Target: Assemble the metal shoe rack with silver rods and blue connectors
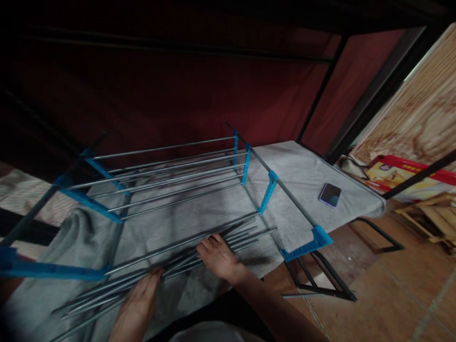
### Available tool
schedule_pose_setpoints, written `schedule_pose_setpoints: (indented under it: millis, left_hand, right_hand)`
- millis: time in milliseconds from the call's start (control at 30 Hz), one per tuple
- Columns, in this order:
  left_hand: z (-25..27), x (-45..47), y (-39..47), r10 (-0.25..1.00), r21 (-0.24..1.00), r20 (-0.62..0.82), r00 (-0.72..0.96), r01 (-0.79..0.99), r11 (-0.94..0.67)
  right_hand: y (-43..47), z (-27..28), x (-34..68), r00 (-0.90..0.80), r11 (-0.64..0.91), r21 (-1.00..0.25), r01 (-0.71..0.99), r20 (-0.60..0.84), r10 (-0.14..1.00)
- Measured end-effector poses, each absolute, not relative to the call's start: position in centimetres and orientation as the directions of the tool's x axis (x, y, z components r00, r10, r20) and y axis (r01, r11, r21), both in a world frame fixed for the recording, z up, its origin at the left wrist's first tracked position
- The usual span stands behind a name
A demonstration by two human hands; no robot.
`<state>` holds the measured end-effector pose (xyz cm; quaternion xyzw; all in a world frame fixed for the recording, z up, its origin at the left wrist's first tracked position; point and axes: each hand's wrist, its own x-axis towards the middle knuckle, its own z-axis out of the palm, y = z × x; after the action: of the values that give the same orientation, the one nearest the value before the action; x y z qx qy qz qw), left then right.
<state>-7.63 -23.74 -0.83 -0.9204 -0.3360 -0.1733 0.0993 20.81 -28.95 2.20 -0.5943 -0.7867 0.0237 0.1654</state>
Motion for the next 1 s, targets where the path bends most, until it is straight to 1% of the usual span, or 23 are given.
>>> schedule_pose_setpoints:
  millis: [133,233,367,500,600,733,900,1000]
  left_hand:
    - [0.5,-7.5,-22.3,0.514,-0.111,0.412,0.753,0.601,-0.791]
    - [1.4,-7.0,-21.2,0.498,-0.088,0.432,0.752,0.585,-0.806]
    - [2.2,-5.7,-20.4,0.459,-0.051,0.446,0.768,0.534,-0.844]
    - [2.9,-3.9,-20.3,0.506,-0.017,0.445,0.738,0.572,-0.82]
    - [3.3,-2.7,-20.1,0.511,-0.01,0.454,0.73,0.578,-0.816]
    - [3.4,-1.6,-19.8,0.523,0.03,0.447,0.725,0.573,-0.819]
    - [3.3,-1.1,-19.4,0.493,0.032,0.474,0.73,0.545,-0.838]
    - [3.6,-1.0,-19.2,0.452,0.015,0.497,0.741,0.514,-0.858]
  right_hand:
    - [-28.8,2.6,22.8,-0.175,0.211,-0.19,0.959,0.194,0.965]
    - [-29.0,2.8,25.2,-0.099,0.137,-0.191,0.972,0.196,0.976]
    - [-29.1,3.4,28.0,-0.008,0.058,-0.198,0.978,0.243,0.97]
    - [-28.8,4.0,29.4,0.035,0.021,-0.203,0.979,0.268,0.963]
    - [-28.5,4.1,29.8,0.045,0.006,-0.199,0.98,0.252,0.967]
    - [-28.3,4.0,30.4,0.057,-0.014,-0.187,0.982,0.227,0.972]
    - [-28.3,4.1,30.7,0.068,-0.018,-0.193,0.981,0.255,0.964]
    - [-28.3,4.1,30.7,0.071,-0.014,-0.201,0.979,0.283,0.957]
